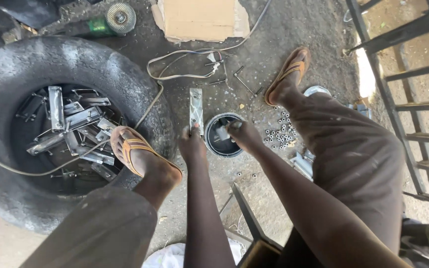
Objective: The person is manually dipping various metal brackets and components into a small container of paint or protective coating and then placing them on the ground to dry.
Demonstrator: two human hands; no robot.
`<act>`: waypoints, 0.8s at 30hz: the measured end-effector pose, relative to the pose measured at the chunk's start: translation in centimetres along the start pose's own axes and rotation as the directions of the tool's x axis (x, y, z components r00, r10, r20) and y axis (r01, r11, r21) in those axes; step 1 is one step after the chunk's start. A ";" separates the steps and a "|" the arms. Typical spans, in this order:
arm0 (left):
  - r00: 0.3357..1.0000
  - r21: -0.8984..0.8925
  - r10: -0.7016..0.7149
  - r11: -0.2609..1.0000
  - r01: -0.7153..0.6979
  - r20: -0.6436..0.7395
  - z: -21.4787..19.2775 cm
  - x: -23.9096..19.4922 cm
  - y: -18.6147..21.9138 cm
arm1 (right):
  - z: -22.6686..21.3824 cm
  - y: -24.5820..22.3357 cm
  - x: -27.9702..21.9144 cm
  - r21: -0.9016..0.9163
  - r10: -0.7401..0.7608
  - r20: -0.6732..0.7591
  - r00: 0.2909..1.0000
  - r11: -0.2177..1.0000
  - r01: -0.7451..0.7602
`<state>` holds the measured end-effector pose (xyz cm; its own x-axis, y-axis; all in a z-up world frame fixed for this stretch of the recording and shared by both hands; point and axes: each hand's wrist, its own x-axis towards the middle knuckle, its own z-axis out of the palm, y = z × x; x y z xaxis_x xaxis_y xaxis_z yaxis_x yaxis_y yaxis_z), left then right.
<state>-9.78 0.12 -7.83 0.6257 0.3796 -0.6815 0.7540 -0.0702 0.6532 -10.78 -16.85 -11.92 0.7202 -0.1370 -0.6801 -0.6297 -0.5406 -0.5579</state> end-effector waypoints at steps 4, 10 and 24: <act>0.998 -0.045 -0.047 0.998 0.045 -0.046 1.5 2.9 -3.4 | 4.3 3.1 3.9 -0.048 0.010 0.014 1.000 0.999 -0.009; 0.995 -0.147 0.046 0.987 -0.059 -0.094 1.0 2.7 -4.5 | 7.6 3.8 5.0 -0.187 -0.025 -0.062 0.998 0.982 0.013; 0.995 0.027 0.093 0.995 -0.092 -0.040 0.4 -0.3 -2.9 | 1.0 3.0 -0.7 0.370 -0.014 -0.150 0.989 0.926 0.069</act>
<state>-12.05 -0.18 -9.60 0.6848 0.4080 -0.6039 0.6982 -0.1297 0.7041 -13.45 -17.52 -13.63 0.7646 -0.2527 -0.5930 -0.6411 -0.2031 -0.7401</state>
